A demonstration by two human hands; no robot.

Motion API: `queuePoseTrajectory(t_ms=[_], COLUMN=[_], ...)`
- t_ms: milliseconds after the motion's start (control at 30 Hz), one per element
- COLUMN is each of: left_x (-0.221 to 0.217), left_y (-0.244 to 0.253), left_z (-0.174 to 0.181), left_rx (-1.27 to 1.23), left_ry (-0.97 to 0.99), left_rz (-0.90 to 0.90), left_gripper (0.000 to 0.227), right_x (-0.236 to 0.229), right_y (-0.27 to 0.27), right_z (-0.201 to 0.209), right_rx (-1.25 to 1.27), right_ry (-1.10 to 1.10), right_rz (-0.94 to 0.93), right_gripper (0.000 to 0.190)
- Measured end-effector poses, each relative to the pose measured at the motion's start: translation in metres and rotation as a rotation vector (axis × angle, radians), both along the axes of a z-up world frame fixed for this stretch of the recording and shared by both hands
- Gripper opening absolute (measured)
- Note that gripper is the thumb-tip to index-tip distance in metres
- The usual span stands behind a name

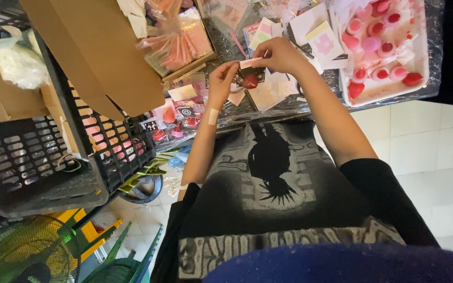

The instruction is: The person assembles packaging by cutting a paper card, attaching a small red object to a polka-dot card, and placing the components together.

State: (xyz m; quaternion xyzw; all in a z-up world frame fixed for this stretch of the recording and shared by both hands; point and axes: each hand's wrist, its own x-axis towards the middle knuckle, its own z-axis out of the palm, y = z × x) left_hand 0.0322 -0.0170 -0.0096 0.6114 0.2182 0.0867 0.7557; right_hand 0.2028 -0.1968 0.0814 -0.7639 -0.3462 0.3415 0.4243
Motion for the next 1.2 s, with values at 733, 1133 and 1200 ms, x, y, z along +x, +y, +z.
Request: queuePoseTrajectory(t_ms=[733,1133,1200], left_x=[0.010,0.008,0.006], left_y=[0.000,0.000,-0.001], left_z=[0.012,0.007,0.005], left_rx=[0.130,0.057,0.038], left_ry=[0.027,0.002,0.012], left_rz=[0.029,0.048,0.056], left_gripper=[0.016,0.016,0.015], right_x=[-0.015,-0.022,-0.023], right_y=[-0.011,-0.010,-0.010], right_z=[-0.035,-0.054,-0.057], right_rx=[0.120,0.263,0.241], right_ry=[0.199,0.211,0.206], right_rz=[-0.279,-0.313,-0.326], right_gripper=[0.016,0.011,0.012])
